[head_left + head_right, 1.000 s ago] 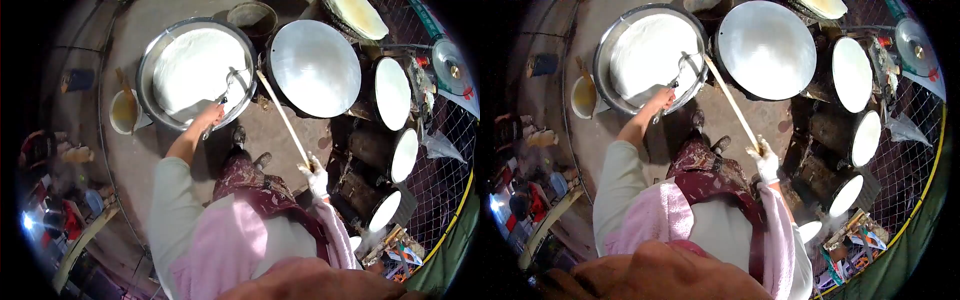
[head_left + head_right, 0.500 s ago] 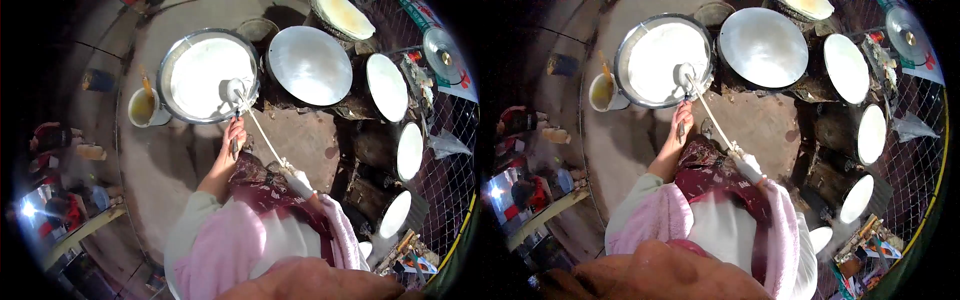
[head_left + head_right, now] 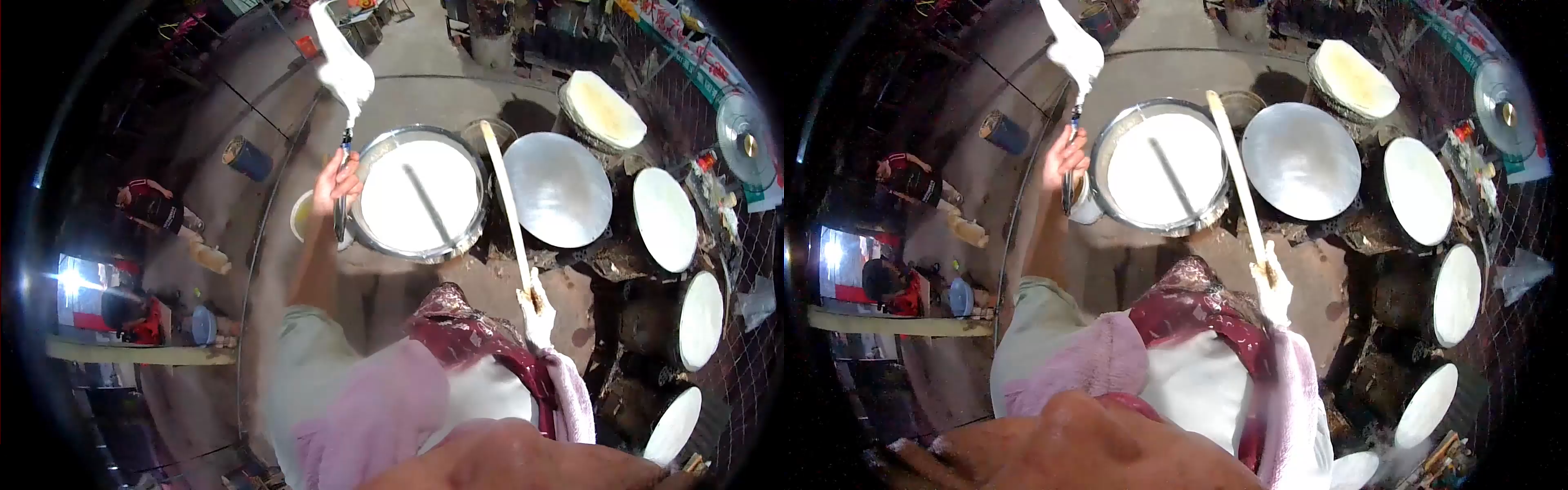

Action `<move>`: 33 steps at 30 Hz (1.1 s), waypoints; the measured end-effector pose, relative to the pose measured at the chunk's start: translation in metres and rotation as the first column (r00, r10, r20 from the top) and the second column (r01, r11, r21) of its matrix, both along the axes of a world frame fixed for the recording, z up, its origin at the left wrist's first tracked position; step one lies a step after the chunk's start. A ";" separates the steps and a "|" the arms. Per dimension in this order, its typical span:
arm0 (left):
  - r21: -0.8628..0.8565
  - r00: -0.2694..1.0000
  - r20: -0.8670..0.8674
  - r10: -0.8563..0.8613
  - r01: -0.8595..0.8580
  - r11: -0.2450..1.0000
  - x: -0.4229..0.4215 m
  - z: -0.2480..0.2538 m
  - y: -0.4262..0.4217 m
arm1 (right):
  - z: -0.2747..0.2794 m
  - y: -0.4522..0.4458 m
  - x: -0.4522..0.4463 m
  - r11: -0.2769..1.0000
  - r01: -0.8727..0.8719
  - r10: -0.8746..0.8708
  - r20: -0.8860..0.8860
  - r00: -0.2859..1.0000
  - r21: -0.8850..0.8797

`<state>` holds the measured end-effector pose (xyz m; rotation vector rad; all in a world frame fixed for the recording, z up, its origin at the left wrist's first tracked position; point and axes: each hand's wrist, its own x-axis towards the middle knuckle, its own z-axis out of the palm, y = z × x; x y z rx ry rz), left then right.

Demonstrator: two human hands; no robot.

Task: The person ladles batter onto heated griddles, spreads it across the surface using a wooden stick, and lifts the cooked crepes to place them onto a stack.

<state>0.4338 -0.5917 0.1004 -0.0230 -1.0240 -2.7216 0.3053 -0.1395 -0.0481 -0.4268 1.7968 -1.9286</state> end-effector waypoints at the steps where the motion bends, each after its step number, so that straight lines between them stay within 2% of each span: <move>1: 0.110 0.998 0.040 0.041 -0.045 0.993 -0.008 -0.009 -0.012 | -0.006 -0.001 -0.005 0.999 0.030 -0.030 0.022 0.999 0.030; 2: 0.172 0.998 0.044 0.055 -0.061 0.983 -0.018 -0.012 -0.017 | -0.010 -0.002 -0.008 0.998 0.047 -0.048 0.033 0.998 0.038; 3: 0.238 0.979 0.152 0.139 -0.172 0.956 -0.027 -0.015 -0.024 | -0.013 -0.003 -0.010 0.996 0.068 -0.071 0.047 0.996 0.051; 5: 0.238 0.939 0.314 0.141 -0.222 0.946 -0.040 -0.029 -0.035 | -0.013 -0.006 -0.020 0.992 0.110 -0.115 0.072 0.991 0.069; 6: 0.162 0.937 0.305 0.170 -0.227 0.960 -0.039 -0.034 -0.033 | -0.014 -0.004 -0.019 0.989 0.124 -0.131 0.095 0.987 0.077; 7: -0.001 0.852 0.430 0.299 -0.331 0.944 -0.042 -0.005 -0.002 | -0.016 -0.003 -0.019 0.987 0.142 -0.151 0.118 0.981 0.081; 8: -0.279 0.804 0.404 0.437 -0.346 0.896 -0.048 -0.002 0.010 | -0.024 -0.003 -0.020 0.977 0.187 -0.197 0.104 0.975 0.098; 9: -0.533 0.757 0.334 0.561 -0.339 0.775 -0.051 -0.003 0.019 | -0.026 -0.001 -0.018 0.971 0.226 -0.235 0.128 0.964 0.079; 10: -0.593 0.742 0.316 0.591 -0.331 0.734 -0.057 -0.009 0.025 | -0.027 0.002 -0.019 0.962 0.265 -0.271 0.150 0.951 0.063; 13: -0.618 0.763 0.427 0.486 -0.146 0.772 -0.078 -0.005 0.033 | -0.034 0.009 -0.028 0.934 0.352 -0.356 0.175 0.918 0.052; 14: -0.566 0.770 0.459 0.442 -0.130 0.814 -0.091 -0.001 0.037 | -0.036 0.012 -0.036 0.927 0.368 -0.375 0.167 0.912 0.072; 15: -0.474 0.814 0.480 0.327 -0.073 0.878 -0.102 -0.003 0.038 | -0.038 0.018 -0.046 0.918 0.386 -0.396 0.154 0.905 0.089; 16: -0.348 0.827 0.516 0.221 -0.034 0.937 -0.114 0.001 0.044 | -0.029 0.019 -0.052 0.912 0.411 -0.400 0.243 0.884 0.007; 18: -0.009 0.829 0.556 -0.054 0.071 0.997 -0.143 -0.015 0.055 | -0.042 0.037 -0.076 0.930 0.363 -0.368 0.153 0.917 0.060; 19: 0.227 0.822 0.514 -0.244 0.144 0.963 -0.162 -0.039 0.056 | -0.045 0.044 -0.091 0.925 0.363 -0.376 0.121 0.919 0.114; 21: 0.424 0.810 0.427 -0.401 0.212 0.881 -0.191 -0.058 0.090 | -0.040 0.063 -0.115 0.944 0.284 -0.309 0.142 0.941 0.170; 23: 0.447 0.798 0.391 -0.459 0.272 0.853 -0.227 -0.076 0.128 | -0.069 0.091 -0.143 0.941 0.312 -0.324 0.081 0.943 0.135; 25: 0.410 0.773 0.444 -0.453 0.274 0.870 -0.265 -0.078 0.169 | -0.076 0.113 -0.170 0.928 0.346 -0.364 0.130 0.922 0.140; 27: 0.152 0.732 0.605 -0.314 0.281 0.948 -0.297 -0.079 0.204 | -0.054 0.122 -0.191 0.924 0.347 -0.367 0.115 0.923 0.162; 29: -0.032 0.770 0.607 -0.196 0.270 0.962 -0.336 -0.093 0.233 | -0.051 0.123 -0.219 0.919 0.343 -0.355 0.029 0.934 0.192; 31: -0.093 0.766 0.634 -0.109 0.215 0.972 -0.371 -0.116 0.260 | -0.057 0.120 -0.241 0.912 0.341 -0.322 -0.119 0.939 0.228; 32: -0.157 0.774 0.633 -0.038 0.177 0.972 -0.387 -0.128 0.275 | -0.054 0.117 -0.251 0.874 0.314 -0.246 -0.218 0.944 0.371; 33: -0.221 0.777 0.629 0.032 0.139 0.965 -0.402 -0.142 0.289 | -0.054 0.111 -0.260 0.775 0.319 -0.153 -0.327 0.932 0.545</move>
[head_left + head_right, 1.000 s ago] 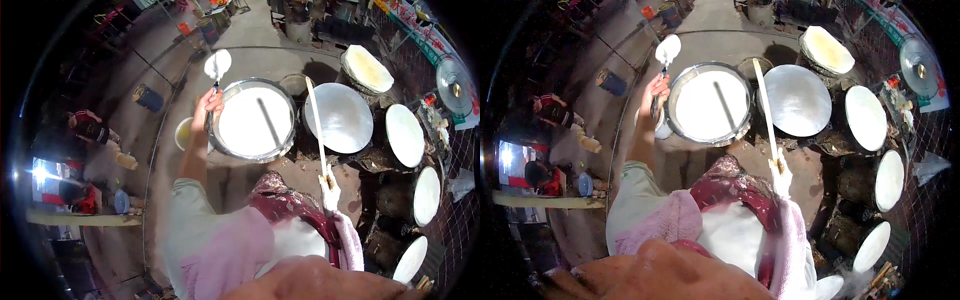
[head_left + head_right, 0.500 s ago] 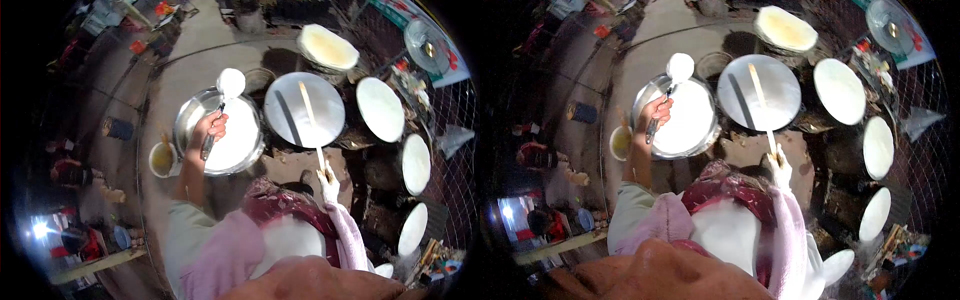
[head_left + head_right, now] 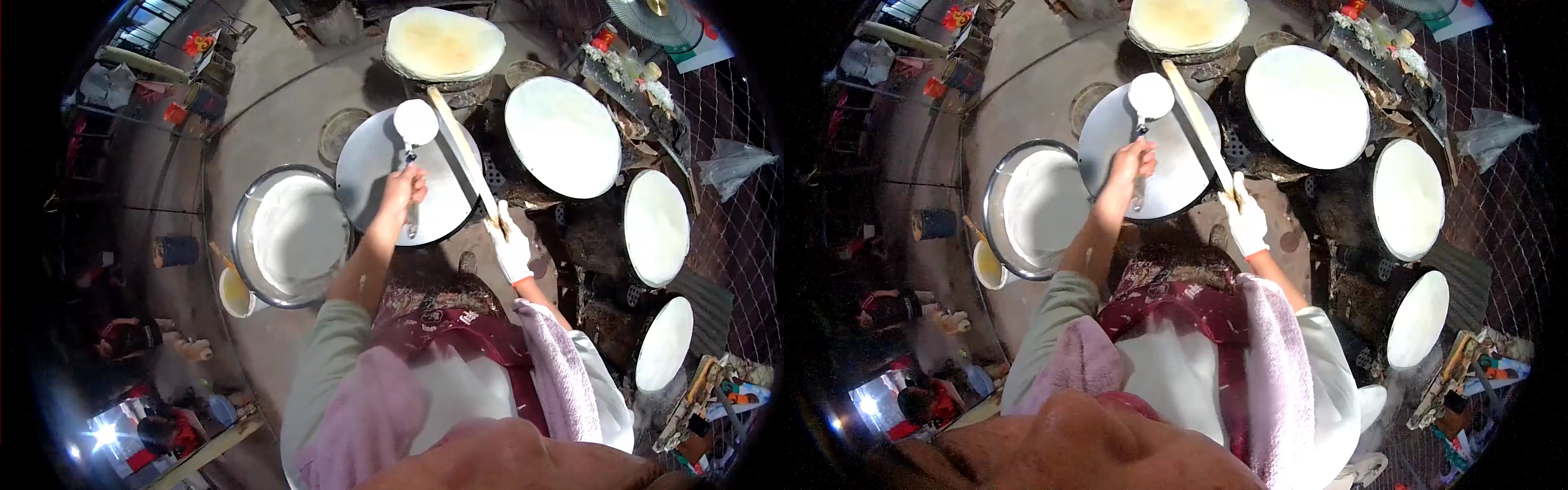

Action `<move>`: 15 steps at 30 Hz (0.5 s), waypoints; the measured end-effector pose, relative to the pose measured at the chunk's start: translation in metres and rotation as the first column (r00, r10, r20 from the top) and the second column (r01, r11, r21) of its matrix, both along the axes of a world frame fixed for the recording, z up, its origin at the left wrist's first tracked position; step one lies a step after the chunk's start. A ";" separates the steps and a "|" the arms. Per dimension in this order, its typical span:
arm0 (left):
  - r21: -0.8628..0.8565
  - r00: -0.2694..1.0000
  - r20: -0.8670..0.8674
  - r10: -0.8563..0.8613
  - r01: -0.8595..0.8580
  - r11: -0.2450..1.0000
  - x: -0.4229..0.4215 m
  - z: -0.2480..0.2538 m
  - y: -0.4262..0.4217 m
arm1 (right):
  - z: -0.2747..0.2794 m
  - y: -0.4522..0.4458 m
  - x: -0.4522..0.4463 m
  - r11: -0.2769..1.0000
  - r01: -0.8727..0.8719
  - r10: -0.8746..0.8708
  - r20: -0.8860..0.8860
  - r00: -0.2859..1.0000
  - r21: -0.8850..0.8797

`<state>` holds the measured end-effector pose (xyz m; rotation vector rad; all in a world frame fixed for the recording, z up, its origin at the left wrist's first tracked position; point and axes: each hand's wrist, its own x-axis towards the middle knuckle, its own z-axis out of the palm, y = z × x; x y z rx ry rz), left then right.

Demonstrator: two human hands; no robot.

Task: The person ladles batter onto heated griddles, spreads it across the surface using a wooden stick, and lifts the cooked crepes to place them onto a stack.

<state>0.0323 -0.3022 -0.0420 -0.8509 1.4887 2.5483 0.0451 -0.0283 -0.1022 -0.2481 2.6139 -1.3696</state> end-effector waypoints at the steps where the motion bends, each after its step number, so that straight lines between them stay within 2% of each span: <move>1: -0.006 0.997 0.017 0.080 -0.079 0.997 -0.012 -0.019 0.012 | -0.004 -0.007 -0.004 0.978 -0.027 0.033 -0.023 0.999 0.208; 2: -0.007 0.989 -0.008 0.146 -0.146 0.989 -0.022 -0.035 0.021 | -0.014 -0.012 -0.008 0.912 -0.045 0.068 -0.041 0.997 0.408; 4: -0.226 0.984 0.020 0.174 -0.165 0.960 -0.030 -0.057 0.030 | -0.035 -0.016 -0.012 0.901 -0.028 0.058 -0.056 0.997 0.433; 5: -0.450 0.988 0.090 0.128 -0.074 0.890 -0.027 -0.065 0.025 | -0.039 -0.015 -0.011 0.898 -0.033 0.049 -0.025 0.998 0.438; 7: -0.788 0.992 0.041 0.116 -0.039 0.615 -0.016 -0.070 0.013 | -0.028 -0.018 -0.008 0.899 -0.041 0.012 0.070 0.997 0.435; 8: -0.902 0.995 0.011 0.104 -0.035 0.431 -0.008 -0.067 0.007 | -0.026 -0.023 -0.006 0.949 -0.008 -0.038 0.138 0.990 0.316; 11: -0.953 0.991 -0.046 0.129 -0.082 0.292 0.016 -0.056 -0.018 | -0.014 -0.058 -0.002 0.984 0.150 -0.115 0.307 0.945 -0.094; 12: -0.965 0.986 -0.093 0.139 -0.123 0.230 0.025 -0.057 -0.029 | -0.040 -0.071 -0.001 0.988 0.106 -0.087 0.158 0.984 -0.113; 14: -0.934 0.949 -0.267 0.170 -0.298 0.198 0.041 -0.055 -0.055 | -0.019 -0.091 -0.006 0.998 0.062 -0.061 0.195 0.979 0.000; 15: -0.894 0.941 -0.294 0.166 -0.332 0.300 0.050 -0.051 -0.073 | 0.004 -0.091 -0.008 0.989 0.019 -0.037 0.121 0.992 0.146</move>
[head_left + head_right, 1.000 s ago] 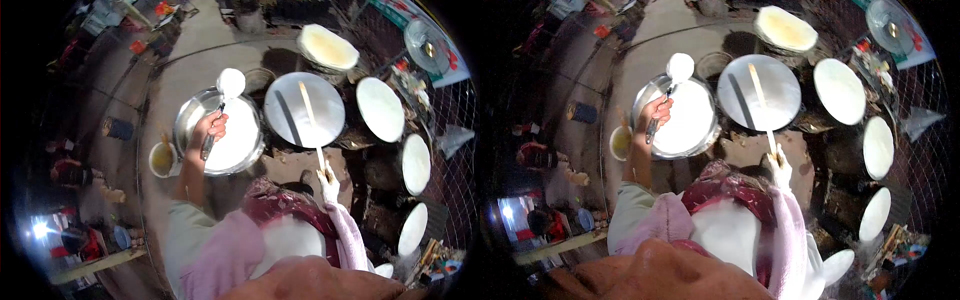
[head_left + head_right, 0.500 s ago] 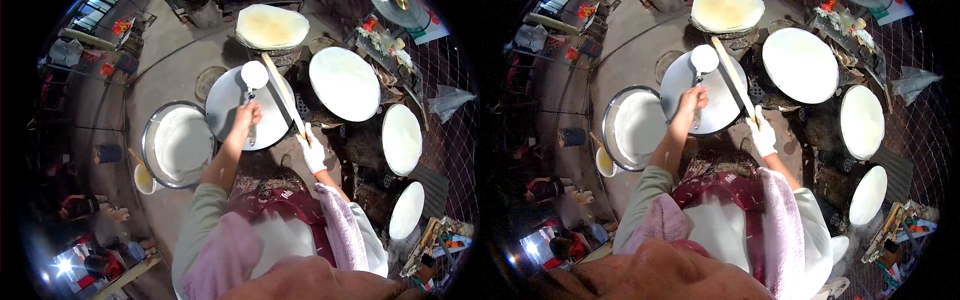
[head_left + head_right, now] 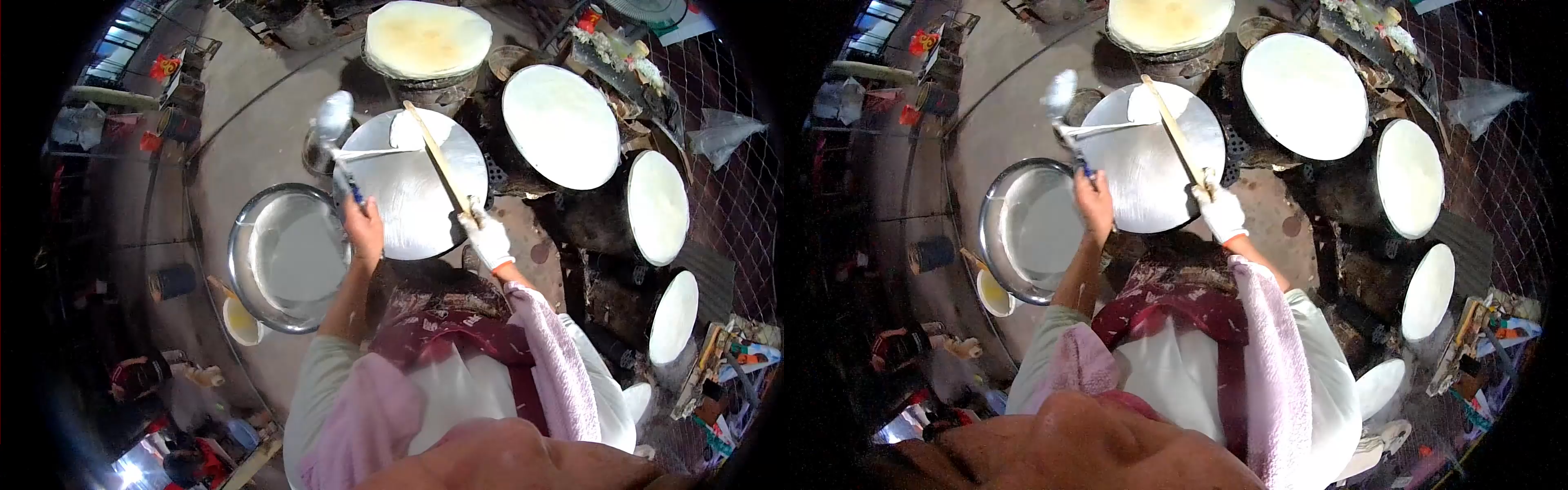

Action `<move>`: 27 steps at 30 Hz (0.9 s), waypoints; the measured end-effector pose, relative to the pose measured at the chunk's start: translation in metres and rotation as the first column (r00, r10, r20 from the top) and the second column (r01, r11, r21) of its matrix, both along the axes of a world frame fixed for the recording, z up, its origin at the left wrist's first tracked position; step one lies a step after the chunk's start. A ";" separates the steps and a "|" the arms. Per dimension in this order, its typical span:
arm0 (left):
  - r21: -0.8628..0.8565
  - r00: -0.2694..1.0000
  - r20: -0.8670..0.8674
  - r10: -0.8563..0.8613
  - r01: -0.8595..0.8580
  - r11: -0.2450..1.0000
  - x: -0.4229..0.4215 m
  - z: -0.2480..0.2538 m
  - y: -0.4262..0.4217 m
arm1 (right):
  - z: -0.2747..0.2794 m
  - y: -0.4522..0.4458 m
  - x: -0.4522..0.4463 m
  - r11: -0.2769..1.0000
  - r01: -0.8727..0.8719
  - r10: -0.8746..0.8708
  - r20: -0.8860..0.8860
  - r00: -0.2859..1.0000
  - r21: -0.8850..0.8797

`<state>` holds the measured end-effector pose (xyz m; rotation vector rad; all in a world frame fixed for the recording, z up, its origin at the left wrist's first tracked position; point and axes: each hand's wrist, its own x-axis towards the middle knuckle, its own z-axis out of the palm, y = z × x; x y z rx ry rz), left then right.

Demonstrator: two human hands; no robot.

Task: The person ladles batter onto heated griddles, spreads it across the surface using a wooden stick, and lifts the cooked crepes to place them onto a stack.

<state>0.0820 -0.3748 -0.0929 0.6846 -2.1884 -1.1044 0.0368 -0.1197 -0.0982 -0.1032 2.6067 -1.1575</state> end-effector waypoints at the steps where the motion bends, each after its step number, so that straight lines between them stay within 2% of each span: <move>1: 0.141 0.999 0.035 -0.003 -0.002 0.990 0.007 0.018 -0.012 | 0.022 0.004 -0.007 0.990 -0.051 0.045 0.050 0.998 0.134; 3: 0.006 0.998 0.062 0.017 -0.017 1.000 0.023 0.045 -0.030 | 0.014 0.020 -0.013 0.980 0.040 -0.047 0.029 0.998 0.193; 4: -0.049 0.997 0.068 -0.038 0.042 0.998 0.030 0.051 -0.041 | -0.048 0.032 -0.011 0.988 0.086 -0.112 -0.219 0.969 -0.128; 5: -0.105 0.992 0.083 -0.096 0.105 0.989 0.038 0.056 -0.049 | -0.044 0.024 -0.009 0.973 0.085 -0.093 -0.027 0.995 -0.217; 7: 0.035 0.973 0.194 -0.128 0.123 0.992 0.053 0.059 -0.055 | -0.029 -0.004 -0.002 0.915 0.144 -0.004 0.348 0.938 -0.377; 8: 0.129 0.955 0.251 -0.157 0.128 0.983 0.060 0.054 -0.061 | -0.026 -0.021 0.002 0.919 0.125 -0.012 0.291 0.957 -0.373; 9: 0.222 0.934 0.304 -0.188 0.122 0.967 0.067 0.045 -0.067 | -0.054 -0.027 0.002 0.942 0.071 0.002 0.217 0.976 -0.327; 11: 0.204 0.943 0.265 -0.201 0.149 0.968 0.083 0.032 -0.076 | 0.004 -0.026 -0.007 0.999 -0.049 0.048 0.127 0.991 0.007; 12: 0.162 0.960 0.187 -0.210 0.181 0.970 0.091 0.038 -0.075 | 0.025 -0.015 -0.019 0.991 -0.102 0.085 0.183 0.979 0.086; 13: 0.105 0.970 0.135 -0.201 0.188 0.977 0.093 0.051 -0.073 | 0.002 0.002 -0.020 0.991 -0.047 0.037 -0.081 0.996 -0.129; 14: 0.046 0.977 0.084 -0.194 0.190 0.981 0.096 0.064 -0.072 | -0.014 0.015 -0.025 0.962 0.030 -0.044 -0.044 0.998 -0.270; 15: 0.159 0.979 0.051 -0.199 0.188 0.969 0.095 0.077 -0.069 | -0.027 0.020 -0.030 0.909 0.109 -0.116 0.007 0.993 -0.401; 16: 0.269 0.979 0.022 -0.204 0.191 0.944 0.097 0.088 -0.068 | -0.035 0.017 -0.031 0.789 0.160 -0.036 0.216 0.976 -0.593; 17: 0.374 0.978 -0.012 -0.207 0.196 0.906 0.096 0.092 -0.065 | -0.004 0.000 -0.026 0.843 0.149 0.071 0.382 0.922 -0.517; 19: 0.508 0.988 0.004 -0.156 0.133 0.851 0.097 0.091 -0.062 | -0.007 -0.031 -0.022 0.889 0.067 0.150 0.425 0.893 -0.453; 20: 0.563 0.989 0.045 -0.144 0.094 0.821 0.100 0.091 -0.064 | -0.023 -0.041 -0.020 0.884 -0.024 0.179 0.291 0.940 -0.466; 21: 0.615 0.987 0.088 -0.137 0.055 0.787 0.103 0.091 -0.067 | -0.032 -0.032 -0.022 0.927 -0.130 0.224 0.240 0.945 -0.352; 23: 0.675 0.984 0.172 -0.051 -0.080 0.734 0.116 0.092 -0.068 | 0.030 -0.017 -0.042 0.967 -0.254 0.247 0.286 0.926 -0.014; 24: 0.676 0.984 0.177 -0.002 -0.120 0.727 0.124 0.084 -0.068 | 0.007 0.004 -0.054 0.975 -0.219 0.220 0.169 0.961 -0.028; 25: 0.678 0.982 0.182 0.047 -0.160 0.718 0.132 0.079 -0.068 | -0.004 0.018 -0.066 0.927 -0.087 0.137 0.112 0.984 -0.365; 27: 0.663 0.966 0.244 0.087 -0.232 0.711 0.144 0.078 -0.065 | 0.004 0.019 -0.084 0.935 0.044 0.051 0.259 0.965 -0.351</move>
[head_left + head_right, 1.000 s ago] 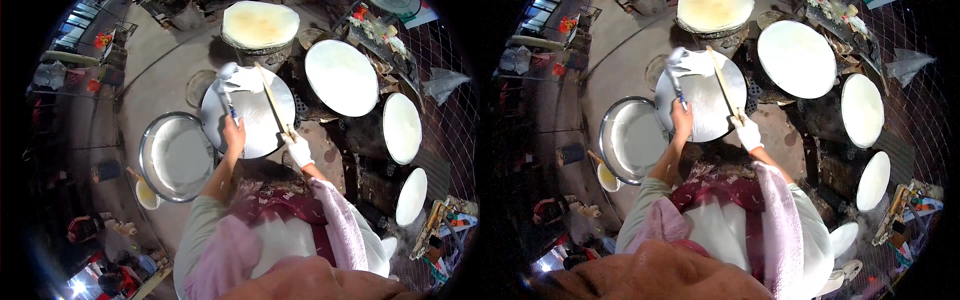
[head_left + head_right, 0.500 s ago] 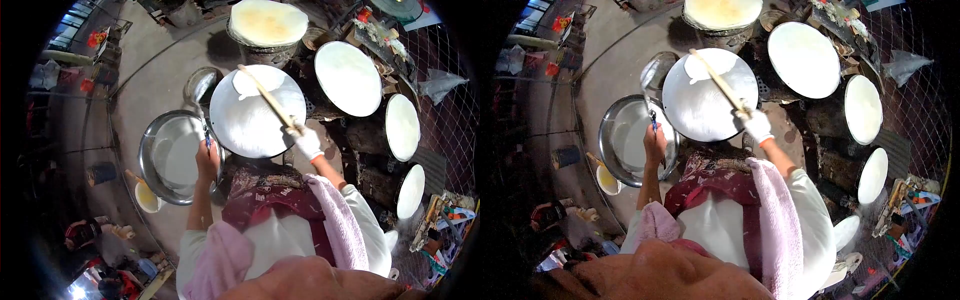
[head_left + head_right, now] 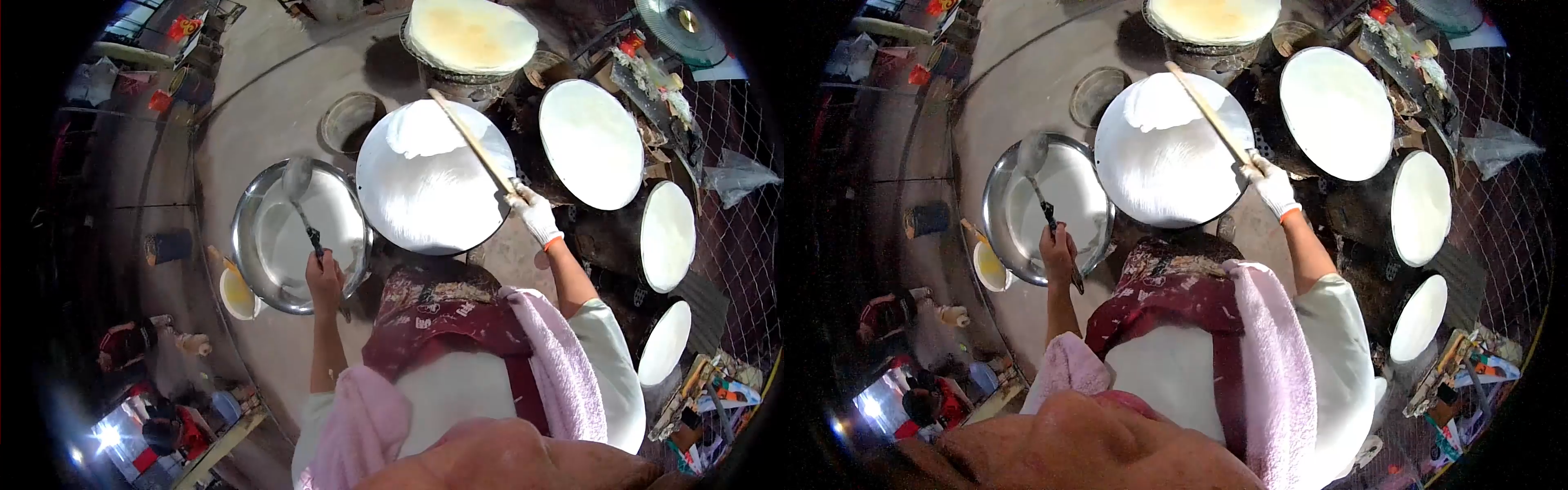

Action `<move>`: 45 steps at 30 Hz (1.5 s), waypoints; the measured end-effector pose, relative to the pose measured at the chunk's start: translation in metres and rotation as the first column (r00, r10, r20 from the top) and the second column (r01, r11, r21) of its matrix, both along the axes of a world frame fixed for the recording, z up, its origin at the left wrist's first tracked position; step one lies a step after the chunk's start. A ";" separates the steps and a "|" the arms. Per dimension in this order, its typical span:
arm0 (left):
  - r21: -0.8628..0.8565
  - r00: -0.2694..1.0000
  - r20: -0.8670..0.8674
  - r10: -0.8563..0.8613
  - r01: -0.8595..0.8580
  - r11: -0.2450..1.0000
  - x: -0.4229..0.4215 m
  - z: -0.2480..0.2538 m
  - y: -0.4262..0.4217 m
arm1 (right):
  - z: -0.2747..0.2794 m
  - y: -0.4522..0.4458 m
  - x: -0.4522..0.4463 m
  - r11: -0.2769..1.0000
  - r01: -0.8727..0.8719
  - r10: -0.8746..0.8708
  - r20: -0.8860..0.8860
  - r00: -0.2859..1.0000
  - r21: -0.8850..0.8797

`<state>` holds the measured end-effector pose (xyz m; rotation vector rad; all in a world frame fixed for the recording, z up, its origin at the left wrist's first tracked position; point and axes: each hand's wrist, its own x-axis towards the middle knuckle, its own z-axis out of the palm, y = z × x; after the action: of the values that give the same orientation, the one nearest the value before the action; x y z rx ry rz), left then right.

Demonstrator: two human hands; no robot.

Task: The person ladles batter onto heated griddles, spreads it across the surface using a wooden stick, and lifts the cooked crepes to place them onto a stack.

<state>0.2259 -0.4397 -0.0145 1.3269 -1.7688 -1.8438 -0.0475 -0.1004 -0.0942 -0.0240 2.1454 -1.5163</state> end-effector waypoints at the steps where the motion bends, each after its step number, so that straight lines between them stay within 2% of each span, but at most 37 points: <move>1: 0.008 0.999 0.011 0.038 -0.038 0.999 0.003 -0.001 0.004 | -0.033 0.006 -0.007 0.981 -0.174 0.180 0.079 0.980 -0.081; 2: 0.017 0.997 0.018 0.081 -0.081 0.997 0.007 -0.003 0.008 | -0.023 -0.009 -0.002 0.967 -0.251 0.256 0.176 0.951 -0.046; 3: -0.068 0.999 0.032 0.044 -0.042 0.997 0.012 -0.008 0.011 | -0.022 -0.022 0.005 0.955 -0.285 0.293 0.133 0.947 -0.075; 5: -0.077 0.993 0.080 0.082 -0.075 0.994 0.022 -0.015 0.015 | -0.037 -0.030 0.013 0.939 -0.293 0.316 0.115 0.942 -0.179; 6: -0.084 0.990 0.102 0.099 -0.091 0.992 0.025 -0.018 0.017 | -0.038 -0.022 0.006 0.927 -0.358 0.367 0.071 0.927 -0.112; 8: -0.094 0.986 0.112 0.123 -0.113 0.989 0.032 -0.025 0.020 | -0.008 -0.005 -0.020 0.881 -0.473 0.473 -0.007 0.881 0.031; 9: -0.098 0.984 0.116 0.137 -0.126 0.987 0.033 -0.027 0.023 | -0.002 0.004 -0.042 0.883 -0.453 0.440 0.119 0.890 0.125; 11: -0.083 0.980 0.112 0.163 -0.154 0.985 0.034 -0.023 0.031 | -0.015 -0.001 -0.068 0.948 -0.313 0.311 0.039 0.950 0.062; 12: -0.077 0.979 0.109 0.175 -0.167 0.983 0.034 -0.022 0.034 | -0.012 -0.002 -0.079 0.917 -0.390 0.387 0.057 0.920 0.085; 13: -0.066 0.979 0.106 0.174 -0.167 0.984 0.034 -0.021 0.037 | -0.028 -0.003 -0.078 0.847 -0.530 0.531 0.027 0.847 -0.039; 14: -0.054 0.979 0.103 0.176 -0.171 0.984 0.034 -0.022 0.041 | -0.016 -0.015 -0.069 0.790 -0.612 0.612 0.092 0.786 -0.027; 16: -0.051 0.976 0.118 0.182 -0.177 0.983 0.039 -0.021 0.050 | -0.036 -0.025 -0.050 0.832 -0.520 0.548 0.141 0.825 -0.194; 17: -0.065 0.975 0.124 0.187 -0.180 0.982 0.038 -0.020 0.054 | -0.031 -0.021 -0.051 0.820 -0.561 0.572 0.168 0.803 -0.115; 20: -0.109 0.969 0.154 0.194 -0.178 0.978 0.039 -0.020 0.060 | -0.019 -0.006 -0.088 0.736 -0.675 0.674 -0.039 0.738 -0.049; 21: -0.122 0.966 0.167 0.196 -0.177 0.977 0.040 -0.021 0.063 | -0.010 -0.007 -0.100 0.808 -0.563 0.576 0.026 0.817 -0.173; 22: -0.122 0.962 0.174 0.212 -0.193 0.974 0.041 -0.021 0.067 | -0.021 -0.012 -0.112 0.890 -0.410 0.428 0.055 0.902 -0.200; 24: -0.123 0.953 0.189 0.237 -0.216 0.968 0.039 -0.019 0.070 | -0.036 -0.021 -0.136 0.777 -0.617 0.628 0.079 0.775 -0.122; 26: -0.125 0.953 0.202 0.228 -0.206 0.971 0.047 -0.029 0.072 | -0.042 -0.029 -0.118 0.669 -0.704 0.737 0.096 0.669 -0.238; 28: -0.127 0.945 0.233 0.227 -0.202 0.971 0.055 -0.031 0.077 | -0.046 -0.023 -0.104 0.723 -0.645 0.690 0.304 0.657 -0.247; 29: -0.133 0.940 0.250 0.232 -0.204 0.970 0.055 -0.031 0.079 | -0.030 -0.018 -0.099 0.719 -0.652 0.695 0.250 0.674 -0.239; 30: -0.138 0.933 0.269 0.237 -0.206 0.969 0.055 -0.030 0.082 | -0.049 -0.011 -0.110 0.727 -0.637 0.685 0.333 0.648 -0.256; 32: -0.192 0.941 0.246 0.232 -0.187 0.963 0.064 -0.043 0.080 | -0.013 -0.015 -0.131 0.656 -0.741 0.755 0.123 0.644 -0.145; 33: -0.217 0.945 0.235 0.228 -0.177 0.960 0.069 -0.050 0.079 | -0.033 -0.017 -0.145 0.672 -0.678 0.715 0.023 0.699 -0.297; 34: -0.175 0.943 0.228 0.244 -0.207 0.963 0.065 -0.047 0.081 | -0.051 -0.024 -0.160 0.734 -0.641 0.668 0.065 0.741 -0.224; 36: -0.094 0.939 0.211 0.272 -0.258 0.962 0.054 -0.038 0.082 | -0.027 -0.047 -0.163 0.663 -0.743 0.749 0.073 0.658 -0.091; 38: -0.083 0.937 0.204 0.283 -0.271 0.959 0.052 -0.039 0.086 | -0.032 -0.051 -0.150 0.648 -0.714 0.757 0.324 0.567 -0.263; 39: -0.075 0.936 0.200 0.289 -0.279 0.957 0.052 -0.039 0.088 | -0.052 -0.044 -0.145 0.629 -0.723 0.771 0.344 0.536 -0.285; 42: -0.152 0.914 0.337 0.225 -0.183 0.971 0.062 -0.045 0.095 | -0.031 -0.022 -0.140 0.596 -0.775 0.789 0.330 0.518 -0.209; 43: -0.249 0.910 0.361 0.202 -0.115 0.962 0.074 -0.063 0.092 | -0.009 -0.024 -0.146 0.557 -0.822 0.810 0.300 0.504 -0.122; 44: -0.340 0.904 0.389 0.179 -0.040 0.940 0.093 -0.091 0.084 | -0.023 -0.024 -0.157 0.546 -0.763 0.836 0.174 0.520 -0.346; 45: -0.355 0.901 0.399 0.169 -0.018 0.935 0.093 -0.095 0.082 | -0.028 -0.031 -0.165 0.600 -0.732 0.798 0.171 0.579 -0.322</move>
<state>0.3185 -0.3579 -0.1094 1.7189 -2.0671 -1.1728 -0.2127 -0.1318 -0.1217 -0.6865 1.3858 -1.0942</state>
